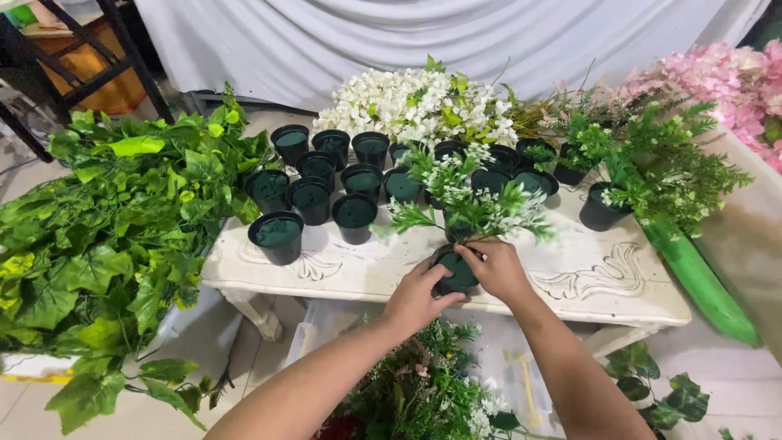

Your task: Arranging artificial green foliage by inserting individual sprigs into small pots containing floral foam.

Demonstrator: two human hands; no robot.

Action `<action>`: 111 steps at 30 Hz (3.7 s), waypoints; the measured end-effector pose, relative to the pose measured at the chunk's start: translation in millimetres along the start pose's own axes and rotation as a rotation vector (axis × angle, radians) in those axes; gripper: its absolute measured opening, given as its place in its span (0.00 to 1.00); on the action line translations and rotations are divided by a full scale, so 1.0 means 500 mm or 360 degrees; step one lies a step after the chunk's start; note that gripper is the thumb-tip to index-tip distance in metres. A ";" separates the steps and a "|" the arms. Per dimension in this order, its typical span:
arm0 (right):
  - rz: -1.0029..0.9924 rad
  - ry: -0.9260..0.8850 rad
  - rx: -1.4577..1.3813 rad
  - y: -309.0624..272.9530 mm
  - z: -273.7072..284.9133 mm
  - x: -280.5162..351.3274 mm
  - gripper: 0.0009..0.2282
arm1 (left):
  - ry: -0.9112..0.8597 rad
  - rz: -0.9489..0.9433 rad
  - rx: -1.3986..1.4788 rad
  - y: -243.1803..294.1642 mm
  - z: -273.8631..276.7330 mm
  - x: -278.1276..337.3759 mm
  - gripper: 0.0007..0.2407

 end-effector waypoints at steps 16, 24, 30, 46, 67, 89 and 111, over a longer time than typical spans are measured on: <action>0.0017 0.0046 -0.0023 0.004 0.005 0.000 0.11 | 0.0088 0.0052 -0.0071 -0.008 -0.001 -0.008 0.22; -0.0112 0.0088 -0.0136 0.020 0.008 0.022 0.14 | 0.0027 0.0153 -0.0032 -0.002 0.003 -0.010 0.20; -0.0234 0.0043 -0.0344 0.051 -0.003 0.034 0.15 | 0.0076 0.0209 -0.0047 -0.013 0.001 -0.016 0.21; -0.0423 -0.0037 -0.0459 -0.020 0.019 0.062 0.19 | 0.0027 0.0429 0.0355 0.023 0.056 -0.013 0.40; -0.0041 -0.0519 -0.0192 -0.083 -0.048 0.204 0.07 | 0.0263 0.0445 0.0400 -0.042 0.097 0.028 0.37; -0.0410 -0.1443 0.0259 0.111 -0.373 0.391 0.15 | 0.0277 0.0308 0.0388 -0.015 0.110 0.092 0.37; -0.0895 -0.1224 0.0484 0.102 -0.360 0.383 0.17 | 0.0303 0.0327 0.0381 -0.020 0.109 0.095 0.37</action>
Point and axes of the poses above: each hand's wrist, its own x-axis away from the middle knuckle, its own z-axis out of the back of the hand, y = z × x, the point moved 2 cm from there along -x, towards the middle knuckle
